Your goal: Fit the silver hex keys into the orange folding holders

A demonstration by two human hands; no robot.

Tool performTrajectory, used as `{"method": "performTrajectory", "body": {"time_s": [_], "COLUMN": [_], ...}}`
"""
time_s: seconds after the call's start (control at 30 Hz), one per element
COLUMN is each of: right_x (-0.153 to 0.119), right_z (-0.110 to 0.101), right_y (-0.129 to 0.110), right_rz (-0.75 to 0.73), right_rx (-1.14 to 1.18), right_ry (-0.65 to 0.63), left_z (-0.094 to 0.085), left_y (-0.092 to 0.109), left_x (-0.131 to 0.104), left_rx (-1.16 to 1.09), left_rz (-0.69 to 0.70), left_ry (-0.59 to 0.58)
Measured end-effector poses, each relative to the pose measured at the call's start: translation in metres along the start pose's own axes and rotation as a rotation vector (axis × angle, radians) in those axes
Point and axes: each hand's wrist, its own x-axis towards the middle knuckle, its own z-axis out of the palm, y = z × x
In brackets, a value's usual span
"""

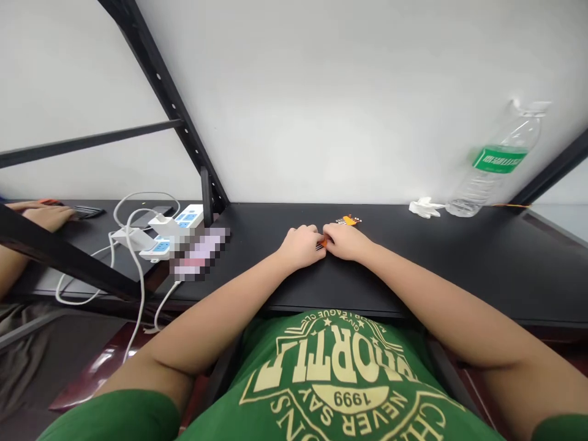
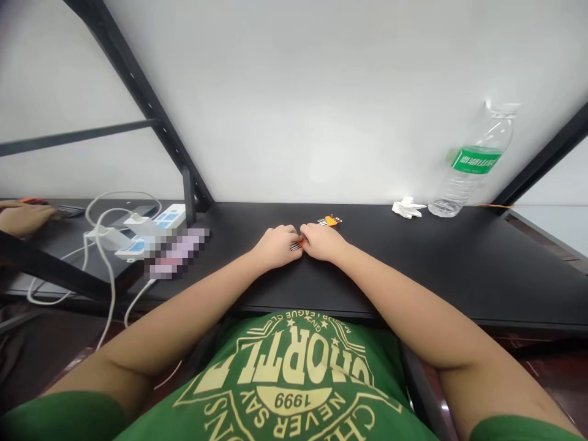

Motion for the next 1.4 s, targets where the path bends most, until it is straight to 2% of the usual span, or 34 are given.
{"method": "performTrajectory", "body": {"time_s": [0.1,0.27,0.37,0.43,0.53,0.73,0.87,1.0,1.17,1.4], "right_x": [-0.002,-0.005,-0.004,-0.001,0.003,0.002,0.003,0.004,-0.003,-0.011], "right_z": [-0.003,-0.006,-0.004,0.0,0.008,0.012,0.013,0.012,0.008,0.005], "right_y": [0.0,0.01,0.015,0.014,0.008,0.001,0.007,0.018,0.023,0.006], "right_rz": [0.064,0.033,0.097,0.12,0.078,0.079,0.117,0.157,0.113,0.026], "right_rx": [0.039,0.192,0.255,0.201,0.019,-0.195,-0.212,-0.189,-0.174,-0.193], "right_ry": [-0.002,-0.059,-0.044,0.008,0.069,-0.004,-0.044,0.003,0.019,-0.019], "left_z": [-0.001,0.001,0.003,0.005,0.006,0.003,0.002,0.003,0.004,0.006], "left_y": [0.002,-0.005,-0.009,-0.011,-0.011,-0.004,0.008,0.014,0.006,-0.004], "left_x": [0.0,0.0,0.002,0.003,0.003,0.001,0.0,0.0,-0.001,-0.002], "left_rx": [0.019,-0.017,-0.061,-0.077,-0.067,0.0,0.082,0.113,0.074,0.024], "left_rz": [-0.013,-0.033,-0.016,-0.012,-0.001,0.002,0.015,0.032,0.023,0.049], "left_ry": [-0.001,-0.016,-0.015,-0.009,0.005,-0.001,-0.005,-0.009,0.005,-0.021]}}
